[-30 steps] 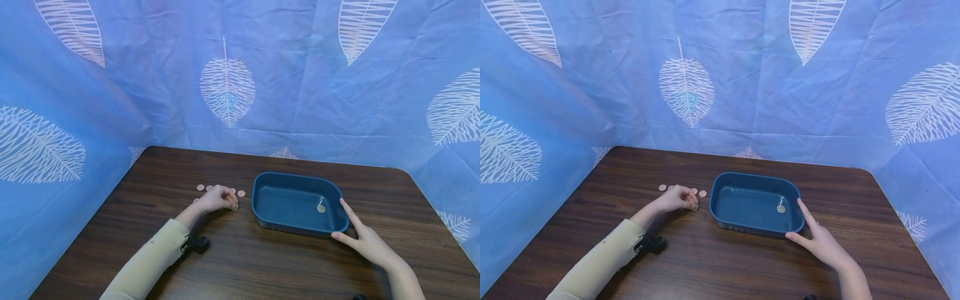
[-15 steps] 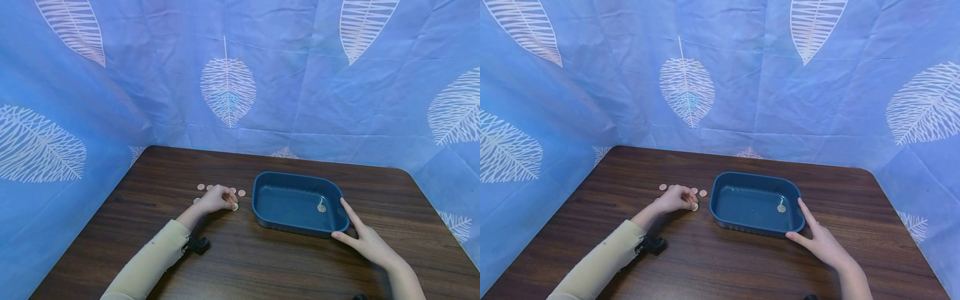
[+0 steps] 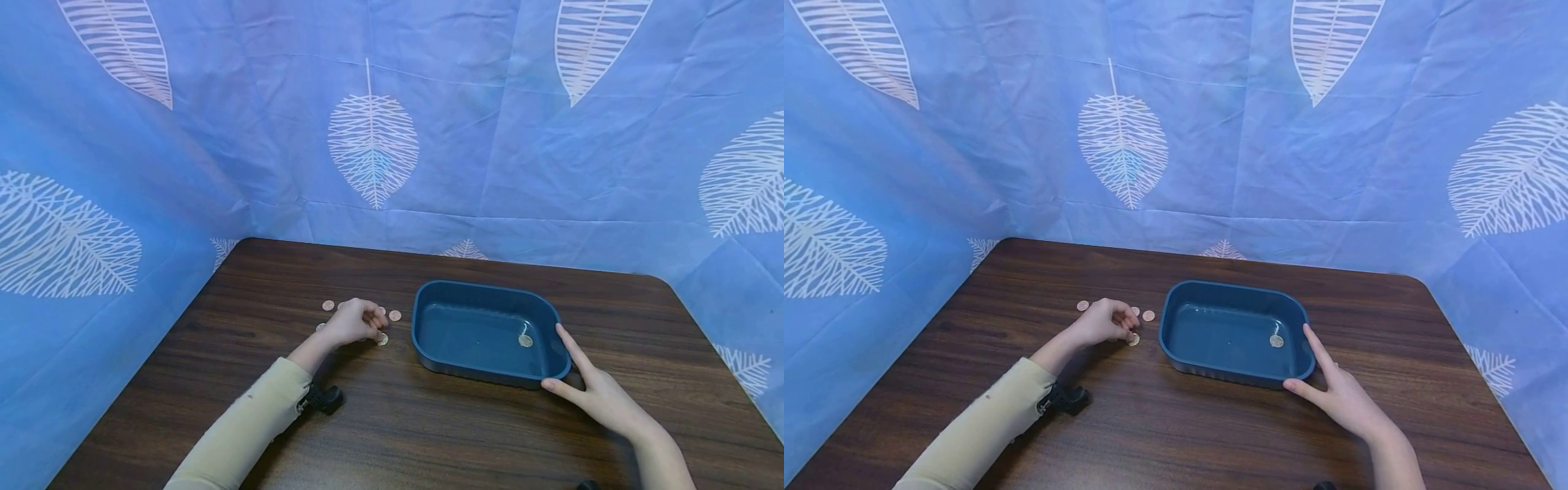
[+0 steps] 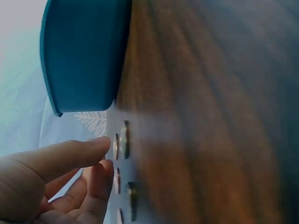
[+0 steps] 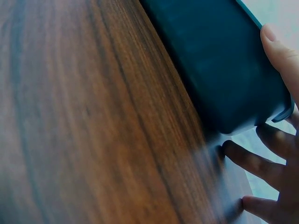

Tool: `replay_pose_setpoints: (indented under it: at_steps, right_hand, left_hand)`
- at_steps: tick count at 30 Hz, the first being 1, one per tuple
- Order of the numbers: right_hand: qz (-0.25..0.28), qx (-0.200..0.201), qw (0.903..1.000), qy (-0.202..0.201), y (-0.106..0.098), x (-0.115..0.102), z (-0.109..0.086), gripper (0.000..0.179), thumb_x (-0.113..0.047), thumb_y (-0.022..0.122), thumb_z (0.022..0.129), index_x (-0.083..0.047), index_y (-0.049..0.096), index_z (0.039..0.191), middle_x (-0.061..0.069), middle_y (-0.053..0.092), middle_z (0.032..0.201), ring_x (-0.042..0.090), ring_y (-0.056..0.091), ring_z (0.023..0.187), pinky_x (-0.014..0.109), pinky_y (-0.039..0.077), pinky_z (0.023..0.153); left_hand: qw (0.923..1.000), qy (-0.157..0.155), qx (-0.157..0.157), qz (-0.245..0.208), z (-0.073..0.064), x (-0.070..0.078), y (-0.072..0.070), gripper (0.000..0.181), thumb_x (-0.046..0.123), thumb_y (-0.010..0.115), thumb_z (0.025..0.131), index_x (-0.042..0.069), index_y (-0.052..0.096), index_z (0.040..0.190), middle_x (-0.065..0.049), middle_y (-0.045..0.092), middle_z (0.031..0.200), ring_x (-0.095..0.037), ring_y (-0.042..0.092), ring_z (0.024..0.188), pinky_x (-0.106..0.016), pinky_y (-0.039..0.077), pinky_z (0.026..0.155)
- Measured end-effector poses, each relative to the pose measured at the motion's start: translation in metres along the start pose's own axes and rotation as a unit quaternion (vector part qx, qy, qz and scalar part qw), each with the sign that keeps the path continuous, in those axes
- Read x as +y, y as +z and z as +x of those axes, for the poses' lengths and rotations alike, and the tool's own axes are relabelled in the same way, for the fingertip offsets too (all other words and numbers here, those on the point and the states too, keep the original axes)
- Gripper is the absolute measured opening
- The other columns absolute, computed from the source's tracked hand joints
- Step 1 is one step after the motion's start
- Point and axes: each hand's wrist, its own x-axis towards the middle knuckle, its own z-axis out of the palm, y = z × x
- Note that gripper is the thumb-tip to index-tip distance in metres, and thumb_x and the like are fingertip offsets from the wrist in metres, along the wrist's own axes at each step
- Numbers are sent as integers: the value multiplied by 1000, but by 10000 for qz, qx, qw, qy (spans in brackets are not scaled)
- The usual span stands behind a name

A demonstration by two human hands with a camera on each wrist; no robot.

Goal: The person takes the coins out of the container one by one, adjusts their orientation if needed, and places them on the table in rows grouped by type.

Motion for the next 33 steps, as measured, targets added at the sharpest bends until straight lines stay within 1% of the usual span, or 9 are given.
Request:
replay_pose_setpoints:
  at_steps: [5,9,12,14,19,21,25,29,33]
  right_hand:
    - [-32,38,10000,-17,0,-1,0,92,-38,60,94,-34,-11,152,28,9,154,64,32,120,67,41,75]
    - [-8,40,10000,-31,0,-1,0,92,-38,60,94,-34,-11,152,27,8,155,64,30,121,68,40,76]
    - [8,34,10000,-38,0,-1,0,92,-38,60,94,-34,-11,151,27,7,155,64,30,121,69,39,76]
    - [14,25,10000,-37,0,0,1,92,-38,60,94,-34,-12,151,27,7,155,64,29,121,69,39,76]
    - [5,15,10000,-40,0,0,1,92,-39,60,94,-34,-12,151,28,7,155,64,30,120,69,39,76]
    - [1,20,10000,-34,0,0,0,92,-39,60,94,-34,-12,151,28,8,155,64,30,121,69,39,77]
    - [7,11,10000,-20,0,-1,0,92,-38,61,94,-34,-11,151,28,8,154,64,30,121,69,39,77]
    - [7,2,10000,-21,0,-2,0,92,-38,60,94,-34,-11,151,30,8,154,64,30,120,69,40,76]
    - [-11,9,10000,-13,-1,-2,0,92,-39,60,94,-34,-12,151,31,9,153,64,31,120,68,41,75]
  left_hand:
    - [9999,71,138,25,3,6,-6,16,-5,72,79,-3,69,94,-12,66,86,-15,61,74,-27,51,68]
    - [9995,187,257,4,9,12,-11,15,-3,71,81,-4,70,96,-12,66,86,-15,61,75,-26,51,69]
    - [9987,343,358,-69,14,21,-16,15,-2,71,83,-4,70,98,-10,66,87,-15,62,76,-27,52,69]
    - [9981,417,395,-202,18,29,-20,14,-1,70,84,-2,70,99,-9,66,88,-16,62,78,-28,52,70]
    - [9964,504,368,-575,28,50,-22,13,1,69,86,4,71,98,-5,66,88,-18,62,81,-30,51,74]
    - [9956,565,330,-667,32,58,-19,13,2,70,86,4,71,99,-5,66,89,-19,62,82,-31,51,75]
    - [9945,670,237,-772,41,73,-12,16,5,70,86,1,70,102,-4,65,89,-18,61,81,-30,51,74]
    - [9933,775,150,-838,52,85,0,17,6,70,87,1,70,103,-3,65,89,-17,61,80,-29,51,72]
    - [9914,811,101,-1024,63,94,14,17,5,70,87,1,70,103,-5,65,89,-17,61,80,-31,52,73]
